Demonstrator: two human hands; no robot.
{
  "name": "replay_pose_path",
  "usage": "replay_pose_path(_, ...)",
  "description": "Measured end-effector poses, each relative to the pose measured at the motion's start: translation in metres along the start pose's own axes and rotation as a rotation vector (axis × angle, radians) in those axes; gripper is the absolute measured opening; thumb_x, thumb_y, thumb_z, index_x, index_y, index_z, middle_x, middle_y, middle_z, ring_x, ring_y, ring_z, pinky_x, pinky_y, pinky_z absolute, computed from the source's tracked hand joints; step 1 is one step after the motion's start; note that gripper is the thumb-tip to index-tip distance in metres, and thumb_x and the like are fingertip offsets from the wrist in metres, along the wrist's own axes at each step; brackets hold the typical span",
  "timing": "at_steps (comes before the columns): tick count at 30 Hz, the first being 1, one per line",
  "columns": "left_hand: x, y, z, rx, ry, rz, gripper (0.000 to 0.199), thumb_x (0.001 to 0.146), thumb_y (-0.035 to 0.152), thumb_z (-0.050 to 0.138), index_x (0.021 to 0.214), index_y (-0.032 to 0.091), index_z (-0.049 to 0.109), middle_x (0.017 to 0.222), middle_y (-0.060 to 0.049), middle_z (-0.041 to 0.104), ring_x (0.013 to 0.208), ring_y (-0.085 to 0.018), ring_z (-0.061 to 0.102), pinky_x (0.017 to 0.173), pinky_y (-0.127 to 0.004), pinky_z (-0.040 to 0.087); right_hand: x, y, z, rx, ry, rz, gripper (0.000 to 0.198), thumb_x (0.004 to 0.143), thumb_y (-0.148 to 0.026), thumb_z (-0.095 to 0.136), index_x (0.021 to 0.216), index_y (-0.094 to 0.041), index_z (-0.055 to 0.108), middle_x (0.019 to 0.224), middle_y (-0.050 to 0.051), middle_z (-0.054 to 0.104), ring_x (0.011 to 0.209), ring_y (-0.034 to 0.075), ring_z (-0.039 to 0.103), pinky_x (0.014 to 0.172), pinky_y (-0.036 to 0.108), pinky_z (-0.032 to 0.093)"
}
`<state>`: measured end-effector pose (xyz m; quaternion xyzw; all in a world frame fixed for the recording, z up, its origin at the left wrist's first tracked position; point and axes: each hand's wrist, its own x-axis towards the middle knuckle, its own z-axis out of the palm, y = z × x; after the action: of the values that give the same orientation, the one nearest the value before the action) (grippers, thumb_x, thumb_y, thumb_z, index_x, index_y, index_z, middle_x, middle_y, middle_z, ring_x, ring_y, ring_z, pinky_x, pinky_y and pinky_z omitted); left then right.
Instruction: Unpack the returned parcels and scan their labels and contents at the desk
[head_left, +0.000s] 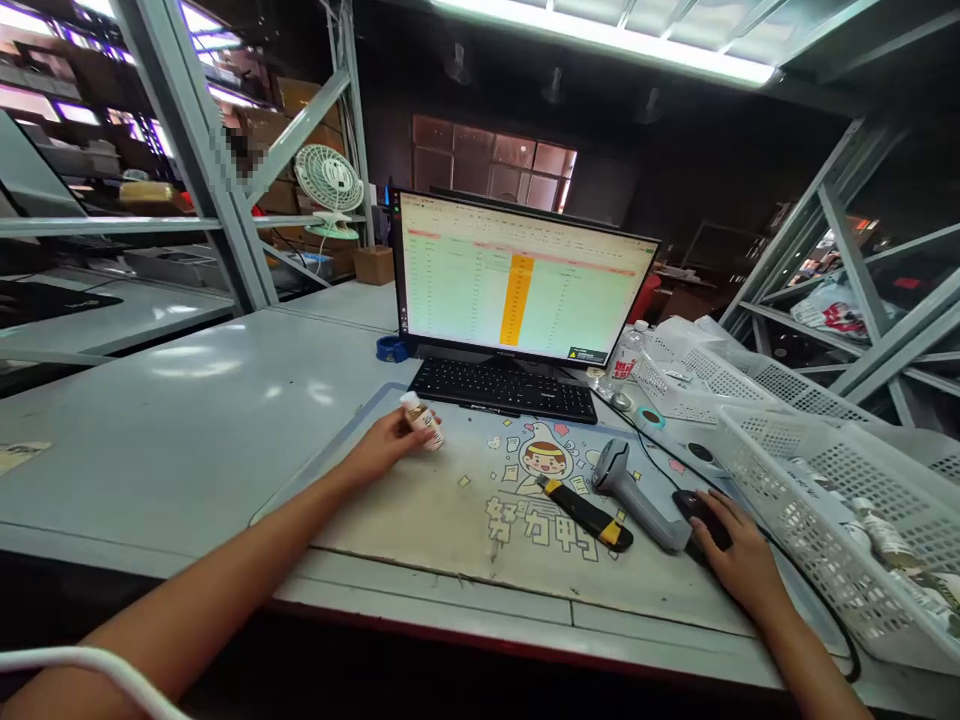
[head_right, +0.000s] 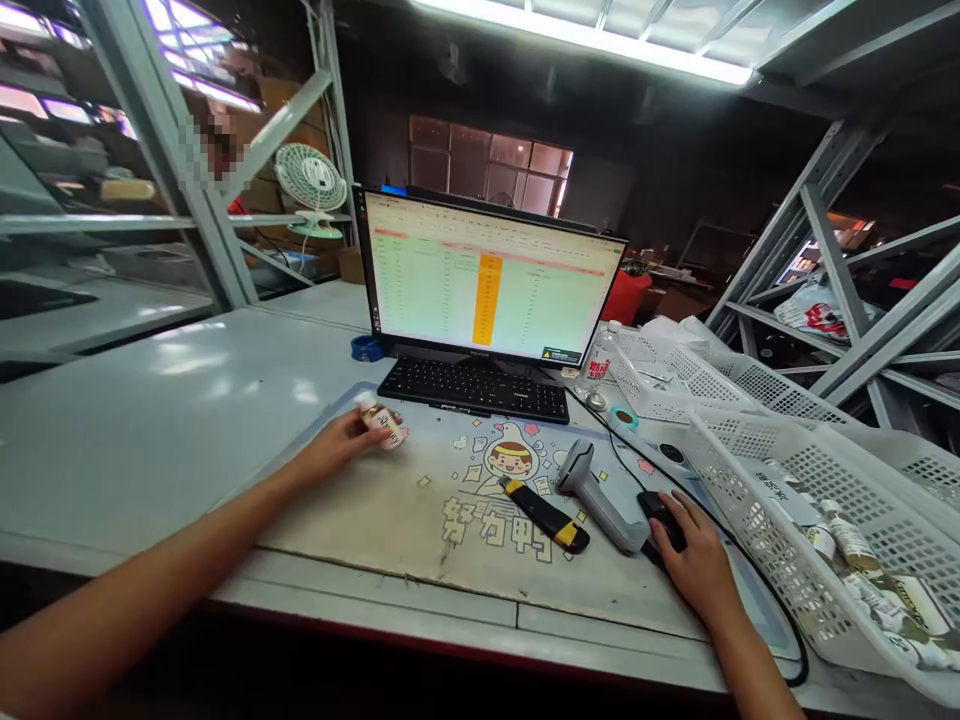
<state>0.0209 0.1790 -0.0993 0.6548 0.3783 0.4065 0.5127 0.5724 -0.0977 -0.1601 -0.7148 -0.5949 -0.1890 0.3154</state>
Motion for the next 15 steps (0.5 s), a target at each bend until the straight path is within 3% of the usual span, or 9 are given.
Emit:
replay_pose_path(3, 0.017, 0.028, 0.040, -0.296, -0.098, -0.071, 0.069, 0.066, 0.043, 0.085, 0.123, 0.015, 0.059, 0.126, -0.019, 0.074, 0.111, -0.030, 0.074, 0.106, -0.048, 0.057, 0.017, -0.037, 0.000, 0.019, -0.042, -0.047, 0.060, 0.102, -0.058, 0.051, 0.137, -0.012, 0.070, 0.141, 0.020, 0.068, 0.131, 0.036, 0.065, 0.118, 0.053, 0.049)
replay_pose_path(6, 0.033, 0.044, 0.080, -0.502, -0.173, -0.098, 0.068, 0.064, 0.027, 0.080, 0.125, 0.017, 0.051, 0.118, -0.017, 0.076, 0.105, -0.028, 0.076, 0.105, -0.049, 0.057, 0.034, -0.085, 0.011, -0.039, -0.343, 0.045, 0.070, 0.102, -0.053, 0.048, 0.152, -0.006, 0.060, 0.140, 0.023, 0.068, 0.126, 0.037, 0.067, 0.111, 0.052, 0.052)
replay_pose_path(8, 0.037, 0.041, 0.100, -0.559, -0.184, -0.101, 0.064, 0.066, 0.022, 0.076, 0.124, 0.018, 0.048, 0.117, -0.016, 0.076, 0.106, -0.028, 0.076, 0.104, -0.049, 0.055, 0.042, -0.115, 0.018, -0.141, -0.505, 0.105, 0.071, 0.101, -0.043, 0.048, 0.159, -0.001, 0.052, 0.139, 0.025, 0.067, 0.124, 0.039, 0.067, 0.109, 0.052, 0.052)
replay_pose_path(12, 0.032, 0.014, 0.114, -0.537, -0.214, -0.067, 0.052, 0.063, 0.018, 0.070, 0.111, 0.018, 0.050, 0.125, -0.016, 0.074, 0.122, -0.029, 0.070, 0.107, -0.047, 0.052, 0.058, -0.150, 0.014, -0.233, -0.569, 0.197, 0.069, 0.100, -0.031, 0.048, 0.159, 0.006, 0.049, 0.143, 0.030, 0.063, 0.130, 0.042, 0.064, 0.113, 0.053, 0.048)
replay_pose_path(15, 0.027, -0.002, 0.105, -0.509, -0.341, 0.027, 0.042, 0.059, 0.014, 0.066, 0.099, 0.017, 0.054, 0.144, -0.016, 0.065, 0.143, -0.032, 0.058, 0.116, -0.047, 0.045, 0.071, -0.155, -0.009, -0.015, -0.623, 0.277, 0.060, 0.098, -0.037, 0.053, 0.144, -0.001, 0.063, 0.126, 0.025, 0.071, 0.111, 0.038, 0.072, 0.099, 0.050, 0.056)
